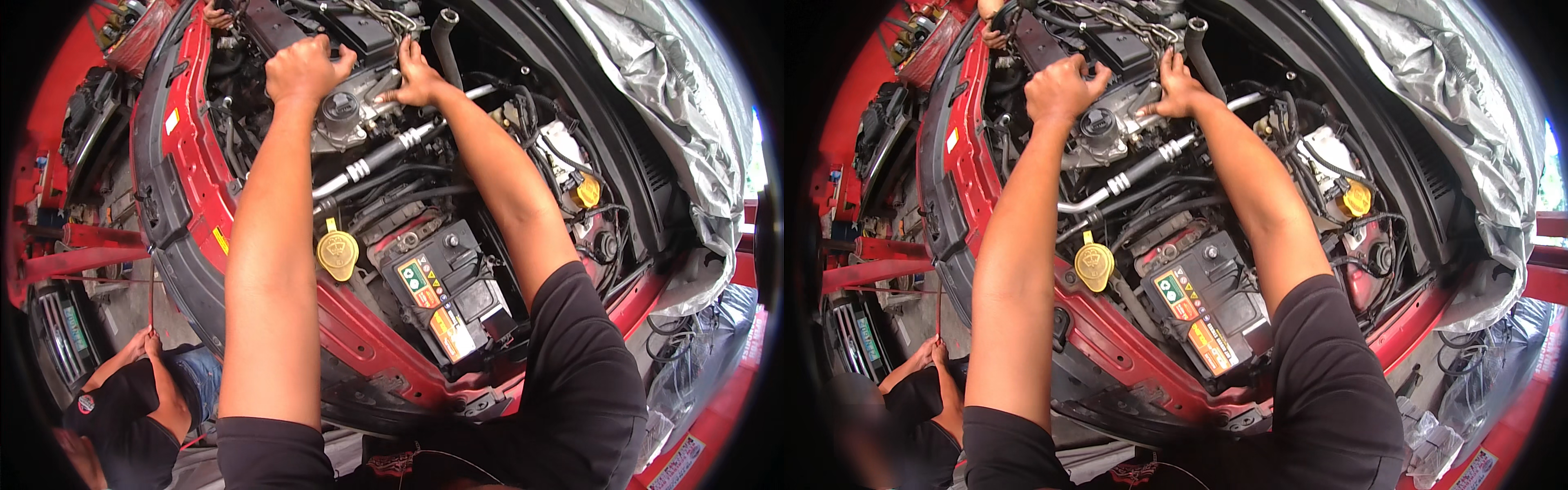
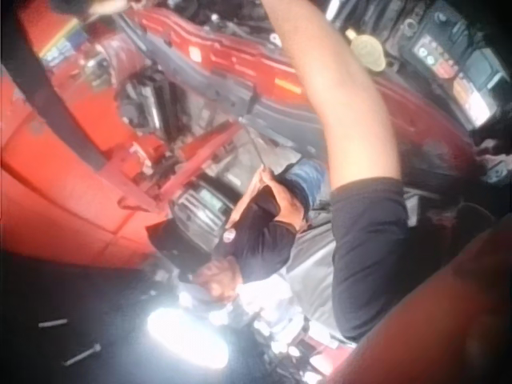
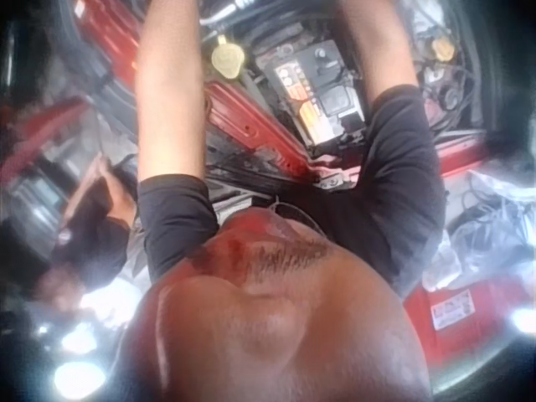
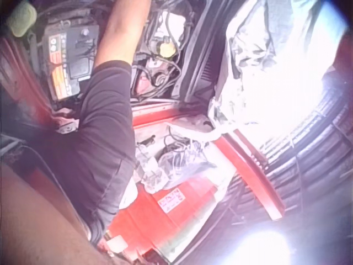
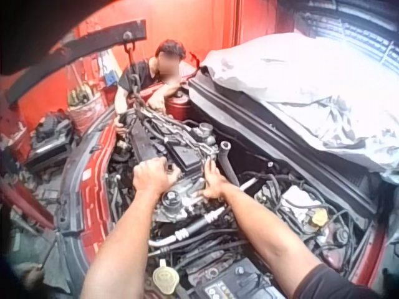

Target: The person works on a red car engine with the hood open, using a wrench to tighten bolts on the engine block. They adjust hoses and components within the engine bay while another person assists nearby.

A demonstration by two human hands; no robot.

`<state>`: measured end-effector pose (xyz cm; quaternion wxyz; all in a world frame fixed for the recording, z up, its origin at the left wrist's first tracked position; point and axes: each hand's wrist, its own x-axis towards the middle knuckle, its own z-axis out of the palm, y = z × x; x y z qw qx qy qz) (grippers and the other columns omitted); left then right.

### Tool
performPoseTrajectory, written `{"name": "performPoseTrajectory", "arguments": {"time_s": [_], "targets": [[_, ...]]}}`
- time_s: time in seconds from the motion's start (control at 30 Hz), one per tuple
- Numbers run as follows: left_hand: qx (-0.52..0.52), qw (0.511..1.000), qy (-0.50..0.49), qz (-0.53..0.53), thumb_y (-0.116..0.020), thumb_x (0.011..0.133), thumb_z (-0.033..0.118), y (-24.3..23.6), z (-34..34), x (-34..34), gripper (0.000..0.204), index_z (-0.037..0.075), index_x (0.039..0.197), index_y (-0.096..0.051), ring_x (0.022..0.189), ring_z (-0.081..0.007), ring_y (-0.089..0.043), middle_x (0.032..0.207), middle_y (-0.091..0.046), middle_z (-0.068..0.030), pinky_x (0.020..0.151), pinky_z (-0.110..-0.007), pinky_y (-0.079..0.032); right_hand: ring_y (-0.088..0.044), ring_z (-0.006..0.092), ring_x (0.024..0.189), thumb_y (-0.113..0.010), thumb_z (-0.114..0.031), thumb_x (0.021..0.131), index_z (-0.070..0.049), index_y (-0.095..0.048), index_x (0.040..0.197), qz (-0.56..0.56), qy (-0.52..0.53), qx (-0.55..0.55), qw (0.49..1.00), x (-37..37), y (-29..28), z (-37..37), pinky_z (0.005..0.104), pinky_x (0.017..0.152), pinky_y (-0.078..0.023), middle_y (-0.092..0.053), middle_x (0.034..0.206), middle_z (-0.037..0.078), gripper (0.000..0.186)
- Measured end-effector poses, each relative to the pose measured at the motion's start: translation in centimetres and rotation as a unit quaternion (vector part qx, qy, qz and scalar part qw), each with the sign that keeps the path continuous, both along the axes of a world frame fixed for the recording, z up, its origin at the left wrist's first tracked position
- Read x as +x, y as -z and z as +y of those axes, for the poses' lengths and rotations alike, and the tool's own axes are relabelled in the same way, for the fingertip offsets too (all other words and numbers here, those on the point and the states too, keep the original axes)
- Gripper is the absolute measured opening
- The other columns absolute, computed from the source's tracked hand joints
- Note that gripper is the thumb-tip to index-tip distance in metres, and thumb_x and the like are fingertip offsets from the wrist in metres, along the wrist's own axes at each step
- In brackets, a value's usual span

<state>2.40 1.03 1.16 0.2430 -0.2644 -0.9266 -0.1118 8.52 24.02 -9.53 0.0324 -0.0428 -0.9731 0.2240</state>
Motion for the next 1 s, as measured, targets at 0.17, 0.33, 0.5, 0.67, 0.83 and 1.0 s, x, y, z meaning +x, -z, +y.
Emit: {"name": "performPoseTrajectory", "arguments": {"time_s": [0.17,0.33,0.5,0.67,0.83,1.0], "targets": [[-0.012,1.0,-0.012,-0.009,-0.062,0.084,0.06,0.1,0.1,-0.2,0.043,0.021,0.088,-0.079,0.077,-0.0352,-0.077,0.079,-0.077,-0.0101,0.066,-0.047,-0.061,-0.021,0.051,0.155,-0.091,-0.072,0.061,0.009,0.013,0.16,0.013,-0.004,0.007,1.0,0.0,0.3,0.3,0.0458,0.126,-0.03,-0.007,0.167,0.036,0.165],[-0.01,0.999,-0.035,-0.006,-0.066,0.08,0.065,0.5,0.0,-0.3,0.044,0.023,0.086,-0.08,0.076,-0.0343,-0.077,0.077,-0.077,-0.0087,0.068,-0.045,-0.061,-0.034,0.0531,0.147,-0.091,-0.072,0.061,0.015,0.013,0.158,0.02,-0.003,0.032,0.999,-0.4,0.6,-0.3,0.0495,0.122,-0.037,-0.016,0.163,0.039,0.166],[-0.009,0.999,-0.034,0.006,-0.067,0.08,0.066,1.0,0.1,-0.7,0.046,0.022,0.084,-0.079,0.077,-0.0346,-0.077,0.078,-0.077,-0.0096,0.069,-0.045,-0.061,-0.028,0.0539,0.151,-0.088,-0.074,0.063,0.014,0.011,0.159,0.001,0.011,0.054,0.998,-0.7,1.3,0.0,0.0505,0.123,-0.036,-0.01,0.165,0.041,0.163],[-0.007,0.999,-0.031,0.011,-0.066,0.08,0.067,1.4,0.8,-0.5,0.046,0.022,0.083,-0.079,0.077,-0.0355,-0.077,0.077,-0.077,-0.0105,0.068,-0.046,-0.06,-0.029,0.0531,0.151,-0.087,-0.076,0.063,0.012,0.009,0.16,0.002,0.019,0.05,0.999,0.0,1.4,0.5,0.051,0.123,-0.036,-0.01,0.166,0.04,0.163],[-0.029,0.998,-0.047,-0.004,-0.064,0.081,0.07,0.8,-0.1,-0.8,0.047,0.025,0.087,-0.079,0.08,-0.0377,-0.077,0.081,-0.077,-0.0121,0.07,-0.047,-0.06,-0.019,0.0479,0.157,-0.094,-0.051,0.067,0.004,0.019,0.161,-0.05,0.029,-0.019,0.998,0.4,-1.6,-1.0,0.0436,0.128,-0.028,0.0,0.17,0.036,0.157],[-0.043,0.998,-0.046,-0.019,-0.063,0.081,0.072,0.9,0.4,-1.3,0.049,0.027,0.091,-0.079,0.085,-0.0379,-0.077,0.087,-0.079,-0.0122,0.071,-0.047,-0.06,-0.021,0.0482,0.156,-0.093,-0.05,0.069,0.004,0.017,0.162,-0.053,0.041,-0.01,0.998,1.1,-2.3,-0.9,0.0441,0.127,-0.03,-0.003,0.17,0.035,0.154]]}}
